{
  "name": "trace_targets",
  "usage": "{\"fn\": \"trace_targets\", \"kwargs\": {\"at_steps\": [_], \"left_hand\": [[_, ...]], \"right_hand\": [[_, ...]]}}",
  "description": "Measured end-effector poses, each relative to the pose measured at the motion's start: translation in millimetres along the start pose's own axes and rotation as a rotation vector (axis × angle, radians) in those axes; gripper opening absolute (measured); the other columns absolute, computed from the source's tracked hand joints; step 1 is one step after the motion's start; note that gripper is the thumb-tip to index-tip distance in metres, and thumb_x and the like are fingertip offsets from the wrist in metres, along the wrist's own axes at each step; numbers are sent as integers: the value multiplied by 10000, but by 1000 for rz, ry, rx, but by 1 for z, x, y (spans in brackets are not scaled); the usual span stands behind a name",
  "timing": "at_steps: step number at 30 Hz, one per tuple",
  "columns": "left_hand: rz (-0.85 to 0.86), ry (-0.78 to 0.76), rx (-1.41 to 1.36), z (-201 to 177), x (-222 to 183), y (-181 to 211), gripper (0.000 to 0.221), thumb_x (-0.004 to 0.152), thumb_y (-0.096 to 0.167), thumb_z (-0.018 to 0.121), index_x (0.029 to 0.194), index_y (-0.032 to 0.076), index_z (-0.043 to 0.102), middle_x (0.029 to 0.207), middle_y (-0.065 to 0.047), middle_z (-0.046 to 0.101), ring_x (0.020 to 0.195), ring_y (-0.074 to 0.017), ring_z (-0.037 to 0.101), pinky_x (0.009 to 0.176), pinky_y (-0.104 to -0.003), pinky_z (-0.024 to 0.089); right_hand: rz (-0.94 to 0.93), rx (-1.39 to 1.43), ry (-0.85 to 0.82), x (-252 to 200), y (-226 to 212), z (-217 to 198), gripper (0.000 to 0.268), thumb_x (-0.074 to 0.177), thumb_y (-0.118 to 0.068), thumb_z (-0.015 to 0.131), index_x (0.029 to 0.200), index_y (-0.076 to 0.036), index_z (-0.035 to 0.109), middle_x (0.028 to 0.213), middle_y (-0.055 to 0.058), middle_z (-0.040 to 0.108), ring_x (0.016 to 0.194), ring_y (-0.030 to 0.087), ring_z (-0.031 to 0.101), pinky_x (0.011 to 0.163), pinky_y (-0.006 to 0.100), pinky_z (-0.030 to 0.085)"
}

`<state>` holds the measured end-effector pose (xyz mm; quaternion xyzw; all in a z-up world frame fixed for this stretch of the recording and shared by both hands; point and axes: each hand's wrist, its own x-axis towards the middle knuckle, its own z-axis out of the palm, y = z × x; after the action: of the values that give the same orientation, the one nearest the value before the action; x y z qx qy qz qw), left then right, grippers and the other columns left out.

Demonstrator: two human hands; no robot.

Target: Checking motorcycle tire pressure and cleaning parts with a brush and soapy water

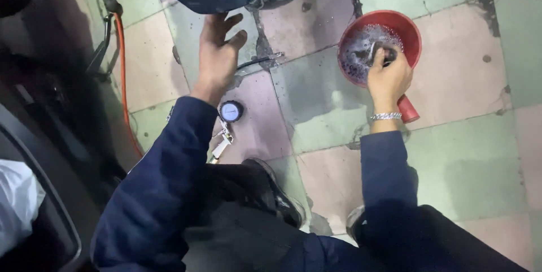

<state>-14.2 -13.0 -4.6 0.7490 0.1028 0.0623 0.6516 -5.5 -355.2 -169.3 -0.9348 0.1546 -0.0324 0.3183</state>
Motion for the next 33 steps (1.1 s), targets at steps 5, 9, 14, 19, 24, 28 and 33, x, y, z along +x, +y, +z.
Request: {"fn": "trace_targets", "kwargs": {"at_steps": [5, 9, 14, 19, 24, 28, 33], "left_hand": [[12, -108, -41, -17, 1, -8, 621, 847, -135, 566, 1403, 125, 473, 1444, -67, 542, 1389, -313, 543, 1018, -429, 501], [190, -213, -134, -28, -4, -12, 756, 902, -175, 557, 1538, 215, 434, 1599, -65, 499, 1494, -335, 507, 948, -396, 506], [153, -37, -47, -19, -4, 19, 467, 785, -77, 625, 1206, 117, 566, 1227, -58, 644, 1240, -252, 611, 1035, -415, 480], [90, 60, -1, -5, 3, 22, 515, 739, -66, 668, 1180, 141, 505, 1206, -109, 641, 1151, -296, 663, 950, -419, 576], [150, -44, -126, -7, 2, 23, 542, 743, -146, 599, 1166, 185, 524, 1222, -58, 630, 1204, -286, 620, 915, -408, 483], [153, -44, -28, -11, -3, 45, 493, 750, -146, 544, 1116, 181, 507, 1086, -29, 571, 1033, -205, 552, 778, -342, 424], [215, 56, 163, -18, -3, 42, 586, 804, -80, 599, 1329, 151, 476, 1159, -75, 652, 1069, -252, 610, 893, -356, 534]], "right_hand": [[-125, -43, 20, 0, 9, 10, 170, 969, -248, 668, 1102, -237, 773, 943, 58, 793, 855, 380, 723, 745, 481, 532], [-75, 225, 98, -9, -33, -13, 153, 1003, -221, 640, 1069, -129, 744, 984, 79, 791, 920, 304, 745, 776, 451, 591], [-188, 729, 198, -16, -87, -35, 177, 1065, -179, 589, 1118, -49, 698, 803, 97, 744, 668, 151, 693, 677, 276, 608], [-65, 1332, 87, -24, -143, -62, 283, 1035, -256, 595, 1106, -4, 701, 808, 147, 695, 703, 206, 671, 626, 284, 522], [-37, 1567, 9, -15, -183, -52, 363, 875, -380, 759, 890, -17, 731, 805, 195, 742, 696, 241, 696, 614, 334, 550], [34, 1597, 47, -1, -169, -5, 307, 940, -298, 681, 969, 3, 729, 757, 162, 723, 631, 231, 662, 571, 337, 520], [-36, 1434, 170, -4, -140, 31, 158, 983, -154, 660, 1020, -3, 688, 746, 164, 711, 624, 232, 686, 539, 321, 549]]}}
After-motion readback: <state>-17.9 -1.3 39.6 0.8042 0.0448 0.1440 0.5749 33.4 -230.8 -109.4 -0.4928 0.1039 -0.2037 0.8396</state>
